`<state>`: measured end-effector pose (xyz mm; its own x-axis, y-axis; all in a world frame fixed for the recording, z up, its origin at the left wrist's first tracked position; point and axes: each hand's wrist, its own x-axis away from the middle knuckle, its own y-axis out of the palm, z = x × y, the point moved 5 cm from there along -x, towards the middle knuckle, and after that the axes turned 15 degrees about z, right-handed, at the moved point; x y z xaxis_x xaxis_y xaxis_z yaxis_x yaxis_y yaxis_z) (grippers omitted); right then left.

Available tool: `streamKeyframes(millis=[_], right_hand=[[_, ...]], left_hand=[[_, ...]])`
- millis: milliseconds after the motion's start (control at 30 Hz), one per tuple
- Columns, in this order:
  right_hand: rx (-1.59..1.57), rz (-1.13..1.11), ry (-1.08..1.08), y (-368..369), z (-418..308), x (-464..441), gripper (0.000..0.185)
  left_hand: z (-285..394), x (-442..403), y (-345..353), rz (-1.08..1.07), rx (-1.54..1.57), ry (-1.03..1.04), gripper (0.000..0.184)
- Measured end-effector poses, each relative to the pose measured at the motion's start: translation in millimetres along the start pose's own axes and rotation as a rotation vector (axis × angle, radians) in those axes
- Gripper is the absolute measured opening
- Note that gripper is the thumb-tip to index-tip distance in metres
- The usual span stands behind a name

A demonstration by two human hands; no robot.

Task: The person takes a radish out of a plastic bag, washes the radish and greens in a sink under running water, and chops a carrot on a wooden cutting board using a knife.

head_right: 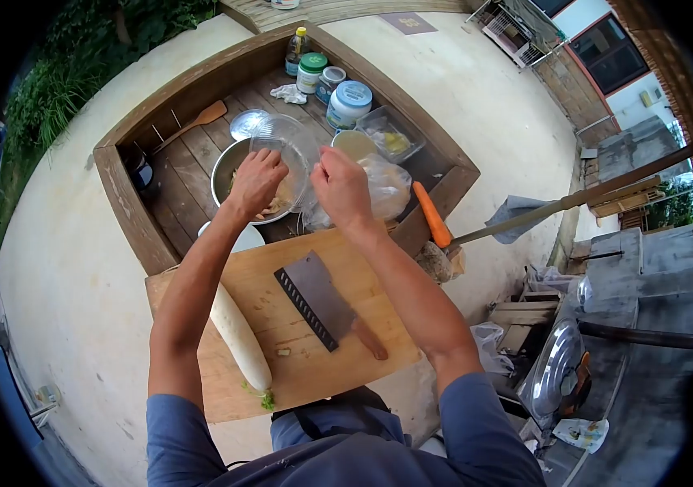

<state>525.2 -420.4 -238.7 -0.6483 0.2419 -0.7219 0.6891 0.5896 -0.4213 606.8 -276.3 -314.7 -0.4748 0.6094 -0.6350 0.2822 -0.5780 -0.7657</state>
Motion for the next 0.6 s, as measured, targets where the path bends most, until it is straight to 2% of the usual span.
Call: streamKeyframes(millis=[200, 333, 400, 467, 600], right_hand=[[0.056, 0.076, -0.063, 11, 32, -5, 0.008], [0.089, 0.012, 0.012, 19, 51, 3, 0.007], [0.103, -0.036, 0.054, 26, 57, 6, 0.007], [0.061, 0.01, 0.01, 32, 59, 7, 0.007], [0.004, 0.02, -0.002, 38, 54, 10, 0.007]], left_hand=[[-17, 7, 24, 0.019, 0.055, -0.027, 0.006], [-29, 8, 47, -0.018, -0.032, -0.051, 0.008], [-26, -2, 48, 0.085, 0.013, -0.049, 0.012], [-25, -10, 56, 0.163, 0.05, -0.04, 0.014], [-29, -14, 80, 0.077, 0.029, -0.006, 0.012]])
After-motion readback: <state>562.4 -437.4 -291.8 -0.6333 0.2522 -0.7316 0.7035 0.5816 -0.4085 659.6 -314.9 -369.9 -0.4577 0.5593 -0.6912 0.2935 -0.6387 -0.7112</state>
